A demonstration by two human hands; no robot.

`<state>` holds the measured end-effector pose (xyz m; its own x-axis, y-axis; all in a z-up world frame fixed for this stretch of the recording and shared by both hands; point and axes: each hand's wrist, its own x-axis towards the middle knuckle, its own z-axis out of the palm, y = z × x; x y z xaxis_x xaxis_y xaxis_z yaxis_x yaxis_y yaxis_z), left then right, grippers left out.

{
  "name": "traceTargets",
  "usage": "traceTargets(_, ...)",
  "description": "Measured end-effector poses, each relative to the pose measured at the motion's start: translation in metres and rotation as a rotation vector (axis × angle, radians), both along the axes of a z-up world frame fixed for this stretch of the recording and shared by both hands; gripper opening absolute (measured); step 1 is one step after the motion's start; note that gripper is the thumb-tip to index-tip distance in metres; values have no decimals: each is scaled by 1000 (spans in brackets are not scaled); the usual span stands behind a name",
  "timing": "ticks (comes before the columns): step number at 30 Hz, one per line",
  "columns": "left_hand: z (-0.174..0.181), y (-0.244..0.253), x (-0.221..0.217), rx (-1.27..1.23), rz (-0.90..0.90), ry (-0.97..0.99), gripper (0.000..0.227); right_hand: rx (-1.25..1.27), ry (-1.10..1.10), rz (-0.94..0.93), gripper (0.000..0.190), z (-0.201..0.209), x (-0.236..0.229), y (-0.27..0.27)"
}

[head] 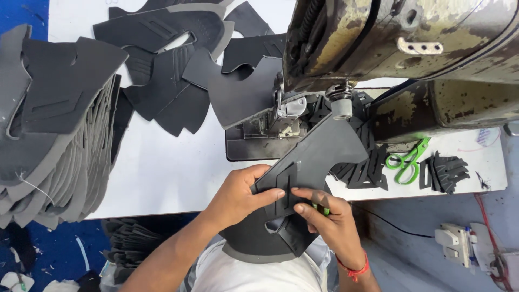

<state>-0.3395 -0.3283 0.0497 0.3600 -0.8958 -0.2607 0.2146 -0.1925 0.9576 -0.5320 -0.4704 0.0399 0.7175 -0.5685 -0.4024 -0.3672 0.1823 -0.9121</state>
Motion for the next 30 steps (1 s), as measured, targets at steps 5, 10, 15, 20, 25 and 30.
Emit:
traceTargets(5, 9, 0, 1, 80, 3, -97, 37, -110, -7, 82, 31, 3, 8, 3)
traceTargets(10, 4, -5, 11, -51, 1, -169, 51, -122, -27, 77, 33, -2, 12, 4)
traceTargets(15, -3, -19, 25, 156, -4, -210, 47, -138, -30, 95, 33, 0, 23, 2)
traceTargets(20, -4, -30, 46, -123, -21, 9, 24, -126, -22, 96, 36, 2, 44, -5)
traceTargets(25, -4, -46, 76, -57, -49, -24, 23, -88, -32, 38, 37, 6, 72, -11)
traceTargets(30, 19, -59, 101, 166, -61, -220, 26, -17, -16, -31, 39, 9, 93, -15)
